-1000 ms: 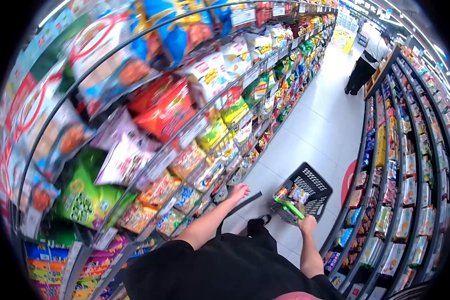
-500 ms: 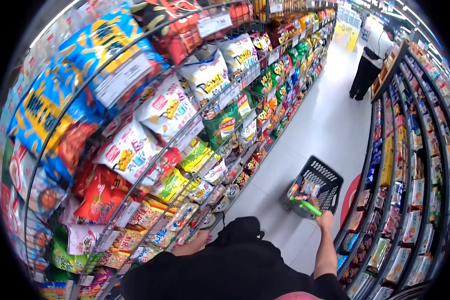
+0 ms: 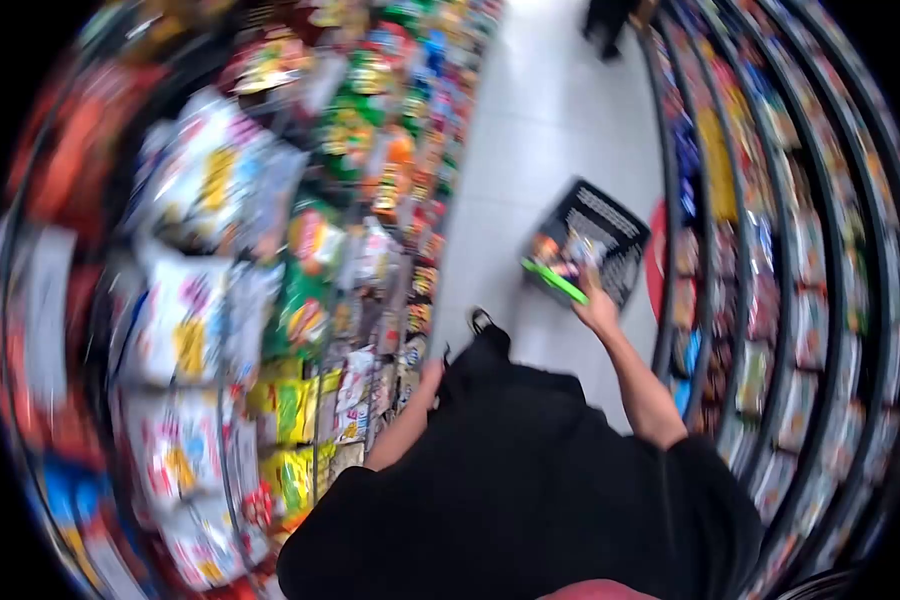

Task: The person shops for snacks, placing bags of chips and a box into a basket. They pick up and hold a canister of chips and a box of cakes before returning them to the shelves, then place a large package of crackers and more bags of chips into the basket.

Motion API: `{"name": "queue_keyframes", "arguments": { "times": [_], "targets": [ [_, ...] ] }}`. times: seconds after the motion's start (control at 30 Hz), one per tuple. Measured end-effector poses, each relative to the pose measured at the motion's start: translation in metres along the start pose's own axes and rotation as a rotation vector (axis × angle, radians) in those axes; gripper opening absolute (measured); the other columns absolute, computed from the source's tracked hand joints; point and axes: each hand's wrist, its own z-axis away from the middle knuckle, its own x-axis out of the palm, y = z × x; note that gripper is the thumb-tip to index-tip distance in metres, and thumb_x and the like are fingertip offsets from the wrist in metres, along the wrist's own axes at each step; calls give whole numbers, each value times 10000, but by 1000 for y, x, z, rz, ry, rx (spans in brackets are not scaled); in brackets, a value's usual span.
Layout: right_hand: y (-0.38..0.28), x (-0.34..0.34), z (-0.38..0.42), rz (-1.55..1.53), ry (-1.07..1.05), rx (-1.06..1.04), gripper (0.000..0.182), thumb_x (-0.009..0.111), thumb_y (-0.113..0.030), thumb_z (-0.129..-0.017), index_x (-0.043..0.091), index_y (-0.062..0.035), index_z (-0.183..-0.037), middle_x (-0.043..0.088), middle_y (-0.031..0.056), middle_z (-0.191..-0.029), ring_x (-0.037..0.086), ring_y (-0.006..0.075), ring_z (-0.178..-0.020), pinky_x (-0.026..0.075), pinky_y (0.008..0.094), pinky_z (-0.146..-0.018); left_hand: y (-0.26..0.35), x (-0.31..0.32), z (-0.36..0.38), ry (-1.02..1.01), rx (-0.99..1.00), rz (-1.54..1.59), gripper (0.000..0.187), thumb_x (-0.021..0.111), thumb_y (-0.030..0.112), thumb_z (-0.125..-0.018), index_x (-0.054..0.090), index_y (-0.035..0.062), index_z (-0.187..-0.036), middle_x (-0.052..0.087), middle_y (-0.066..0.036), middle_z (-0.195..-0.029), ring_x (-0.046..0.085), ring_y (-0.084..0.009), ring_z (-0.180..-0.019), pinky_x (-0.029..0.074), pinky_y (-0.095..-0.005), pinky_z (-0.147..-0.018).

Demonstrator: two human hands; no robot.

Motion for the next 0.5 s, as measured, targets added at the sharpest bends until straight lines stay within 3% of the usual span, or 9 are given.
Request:
{"name": "queue_keyframes", "arguments": {
  "times": [0.03,0.07,0.17,0.23,0.27,0.33,0.43,0.47,0.5],
  "targets": [
    [-10,4,-13,-41,-94,-32,451,645,-376,-746,624,-48,-1056,647,241,-905,625,393,-887,483,474,-790,45,-35,20,-146,-32,633,282,557,294,-813,623,21,-828,628,-93,-796,589,-220,-709,439,-363,-623],
    [-20,19,-26,-113,-103,-109,485,677,-343,-728,600,-22,-1084,643,245,-929,622,390,-900,477,466,-808,113,-61,48,-88,10,745,319,555,323,-837,641,19,-882,621,-79,-791,574,-204,-737,435,-347,-675],
    [-81,21,-35,-533,-164,-131,496,699,-295,-738,586,-3,-1124,648,215,-981,625,337,-928,476,408,-825,256,-115,94,-180,313,619,398,496,392,-930,606,40,-1080,625,-65,-965,557,-156,-901,419,-284,-768],
    [-104,56,-52,-926,-337,-111,539,674,-231,-765,528,-1,-1230,627,190,-1084,594,301,-1042,457,367,-889,314,-120,104,-400,245,929,405,509,369,-943,557,26,-1153,612,-87,-1034,544,-156,-980,419,-284,-833],
    [-114,70,-53,-926,-218,-141,567,651,-196,-778,480,0,-1282,587,187,-1159,556,286,-1102,436,354,-924,335,-117,105,-421,228,897,405,509,369,-943,557,26,-1153,612,-87,-1034,544,-156,-980,419,-284,-833],
    [-125,65,-45,-944,-140,-187,664,590,-130,-805,328,7,-1399,438,201,-1352,437,270,-1250,367,335,-1016,370,-109,105,-255,355,933,342,511,288,-950,548,-4,-1124,593,-84,-1039,568,-169,-942,438,-284,-837],
    [-94,46,-42,-956,-167,-303,352,583,-84,-772,592,-4,-1114,505,144,-1182,461,256,-1182,373,332,-1008,394,-109,94,-239,357,646,269,552,205,-925,550,-12,-1085,614,-77,-936,596,-177,-857,476,-296,-794],
    [-76,49,-39,-914,-128,-345,189,584,-65,-752,633,-7,-925,502,112,-1106,469,238,-1147,398,335,-971,384,-92,74,-205,349,592,240,595,152,-889,541,3,-1070,627,-81,-830,619,-152,-731,497,-305,-620],
    [-55,56,-38,-848,-123,-339,163,591,-68,-758,648,-20,-903,521,106,-1106,465,232,-1160,399,331,-956,397,-96,76,-211,329,584,240,595,152,-889,541,3,-1070,627,-81,-830,619,-152,-731,497,-305,-620]
  ]
}}
